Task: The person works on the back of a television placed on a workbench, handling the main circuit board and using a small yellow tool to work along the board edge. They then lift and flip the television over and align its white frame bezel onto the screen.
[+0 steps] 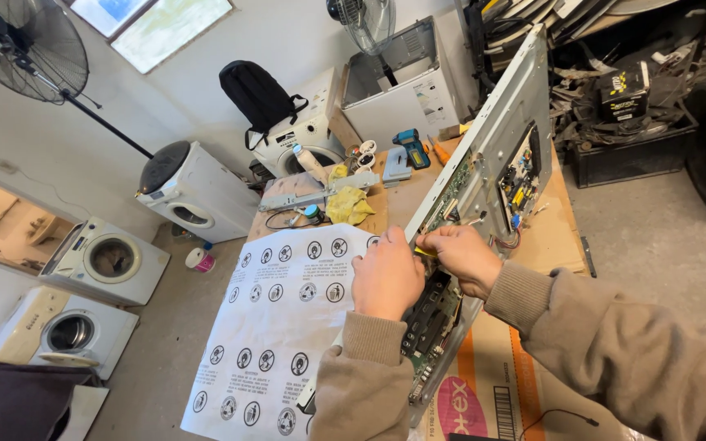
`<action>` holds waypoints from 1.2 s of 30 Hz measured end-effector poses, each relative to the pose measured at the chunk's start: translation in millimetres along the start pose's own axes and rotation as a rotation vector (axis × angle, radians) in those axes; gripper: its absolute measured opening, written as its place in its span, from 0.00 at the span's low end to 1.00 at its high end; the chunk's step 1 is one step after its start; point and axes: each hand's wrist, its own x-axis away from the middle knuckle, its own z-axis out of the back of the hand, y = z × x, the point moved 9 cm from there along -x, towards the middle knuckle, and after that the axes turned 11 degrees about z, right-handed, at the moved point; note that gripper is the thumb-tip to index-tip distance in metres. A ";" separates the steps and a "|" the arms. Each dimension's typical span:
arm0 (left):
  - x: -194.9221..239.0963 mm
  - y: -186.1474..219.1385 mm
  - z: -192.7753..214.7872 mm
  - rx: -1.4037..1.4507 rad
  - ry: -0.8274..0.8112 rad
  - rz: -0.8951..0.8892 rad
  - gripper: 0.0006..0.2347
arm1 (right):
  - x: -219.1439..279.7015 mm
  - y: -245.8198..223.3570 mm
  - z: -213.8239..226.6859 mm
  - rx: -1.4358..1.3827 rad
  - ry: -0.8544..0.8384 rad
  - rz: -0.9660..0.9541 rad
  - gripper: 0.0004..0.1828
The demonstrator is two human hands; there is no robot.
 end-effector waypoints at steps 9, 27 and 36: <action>-1.8 -1.0 -1.4 -0.005 -0.022 0.015 0.16 | 0.3 -2.2 1.5 0.005 -0.024 -0.127 0.04; -0.9 -0.7 -3.7 -0.004 0.012 -0.017 0.16 | 17.9 -23.4 1.4 0.133 -0.197 0.120 0.08; -1.0 1.5 -1.5 0.008 0.022 -0.018 0.14 | 27.6 -29.8 0.9 0.172 -0.022 0.227 0.10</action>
